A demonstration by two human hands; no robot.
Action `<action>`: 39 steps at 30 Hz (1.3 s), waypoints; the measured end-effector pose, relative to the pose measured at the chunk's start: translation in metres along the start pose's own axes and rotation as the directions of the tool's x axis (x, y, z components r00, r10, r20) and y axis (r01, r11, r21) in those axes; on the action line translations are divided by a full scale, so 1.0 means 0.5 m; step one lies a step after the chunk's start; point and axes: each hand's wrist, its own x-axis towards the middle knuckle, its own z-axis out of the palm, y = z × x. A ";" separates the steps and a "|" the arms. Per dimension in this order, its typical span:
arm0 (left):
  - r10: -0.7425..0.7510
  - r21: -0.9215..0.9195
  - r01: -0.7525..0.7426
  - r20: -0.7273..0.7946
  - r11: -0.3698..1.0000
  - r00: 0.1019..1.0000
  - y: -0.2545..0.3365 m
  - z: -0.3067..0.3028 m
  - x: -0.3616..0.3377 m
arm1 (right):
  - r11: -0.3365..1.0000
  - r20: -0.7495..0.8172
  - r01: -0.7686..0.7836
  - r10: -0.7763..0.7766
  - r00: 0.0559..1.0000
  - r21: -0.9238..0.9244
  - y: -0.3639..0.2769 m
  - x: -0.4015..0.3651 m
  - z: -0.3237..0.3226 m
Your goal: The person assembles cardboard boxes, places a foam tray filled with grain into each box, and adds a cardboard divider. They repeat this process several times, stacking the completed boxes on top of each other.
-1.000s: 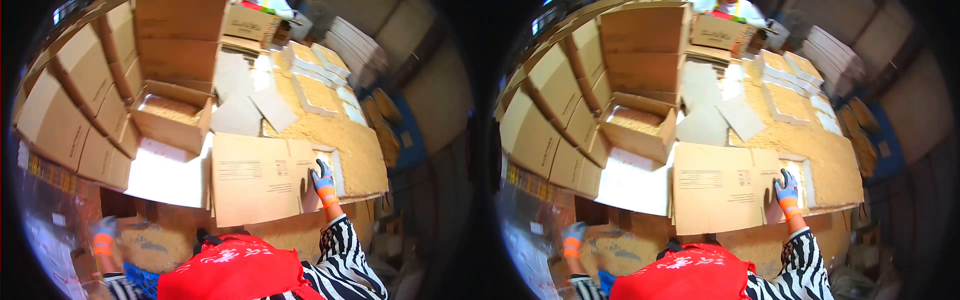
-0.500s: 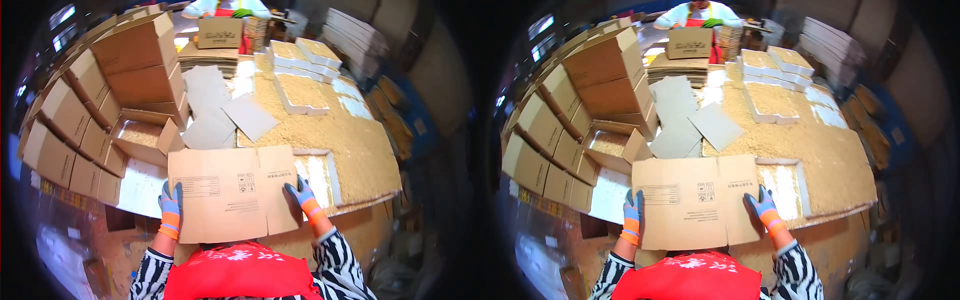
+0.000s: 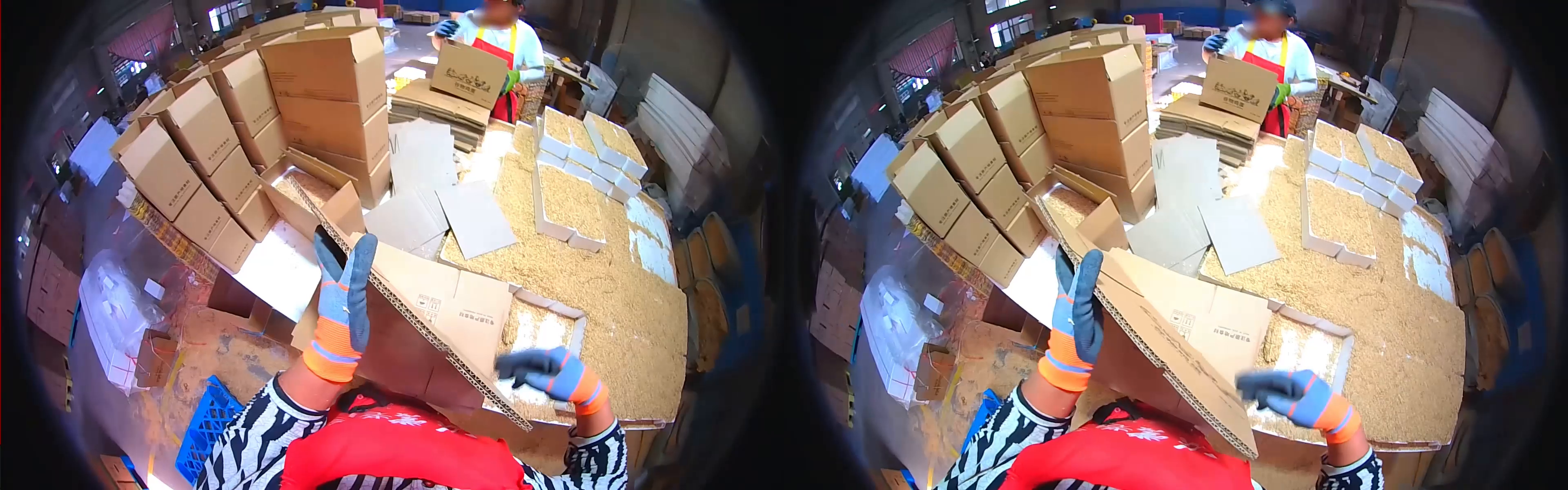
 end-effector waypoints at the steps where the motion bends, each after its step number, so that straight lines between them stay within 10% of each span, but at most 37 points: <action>1: -0.070 -0.157 0.056 -0.085 0.986 0.994 0.013 0.019 -0.001 | 0.992 -0.087 0.107 -0.101 0.991 0.065 -0.064 0.013 0.021; 2: -0.042 -0.126 0.024 -0.139 0.992 0.989 0.000 0.029 0.000 | 0.907 -0.064 0.328 -0.323 0.944 0.266 -0.103 0.038 0.040; 4: -0.064 -0.071 0.057 -0.097 0.996 0.993 0.009 0.020 0.010 | 0.837 0.029 0.536 -0.536 0.844 -0.115 -0.181 0.099 0.100; 8: -0.183 -0.127 0.179 -0.020 0.976 0.983 0.061 -0.006 -0.013 | 0.954 -0.024 0.296 -0.297 0.954 -0.046 -0.195 0.130 0.102; 10: -0.163 0.169 0.170 -0.052 0.971 0.985 0.062 -0.054 -0.030 | 0.965 -0.154 0.226 -0.205 0.967 0.130 -0.196 0.104 0.089; 12: 0.385 0.661 -0.339 0.082 0.669 0.919 0.043 -0.119 -0.022 | 0.980 -0.187 0.183 -0.166 0.968 0.079 -0.194 0.085 0.087; 14: 0.410 0.794 -0.530 0.396 0.297 0.822 0.144 -0.124 0.018 | 0.954 -0.190 0.237 -0.271 0.944 -0.183 -0.213 0.071 0.110; 15: 0.244 0.797 -0.597 0.564 0.093 0.789 0.196 -0.114 0.037 | 0.938 -0.177 0.234 -0.284 0.942 -0.256 -0.217 0.068 0.115; 18: -0.119 0.501 -0.844 0.866 0.190 0.486 0.216 -0.125 0.138 | 0.758 -0.144 0.214 -0.375 0.916 -0.616 -0.264 0.068 0.110; 19: -0.502 0.685 -0.706 0.680 0.178 0.534 0.229 -0.105 0.157 | 0.647 -0.120 0.197 -0.411 0.904 -0.736 -0.279 0.070 0.096; 22: -0.462 0.549 -0.796 0.793 0.257 0.397 0.253 -0.097 0.181 | 0.213 -0.061 0.099 -0.637 0.769 -0.972 -0.279 0.062 0.056; 24: -0.432 0.692 -0.481 0.717 0.539 0.548 0.308 -0.093 0.183 | 0.078 -0.285 -0.333 -0.715 0.638 -0.940 -0.267 0.058 0.056; 28: -0.261 0.674 -0.228 0.542 0.703 0.799 0.240 -0.139 0.228 | 0.782 -0.764 -0.052 -0.590 0.260 -0.621 -0.136 0.084 0.064; 32: -0.169 0.694 -0.272 0.496 0.667 0.852 0.165 -0.174 0.271 | 0.832 -0.744 0.154 -0.548 0.381 -0.533 -0.157 0.104 0.188; 35: -0.165 0.655 -0.276 0.528 0.704 0.833 0.161 -0.155 0.268 | 0.844 -0.507 0.211 -0.476 0.719 -0.494 -0.190 0.092 0.235; 38: -0.262 0.659 -0.241 0.568 0.712 0.780 0.182 -0.136 0.249 | 0.856 -0.428 0.255 -0.457 0.779 -0.450 -0.184 0.089 0.269; 39: -0.612 0.753 0.093 0.448 0.651 0.652 0.219 -0.117 0.233 | 0.835 -0.411 0.216 -0.454 0.791 -0.506 -0.186 0.084 0.268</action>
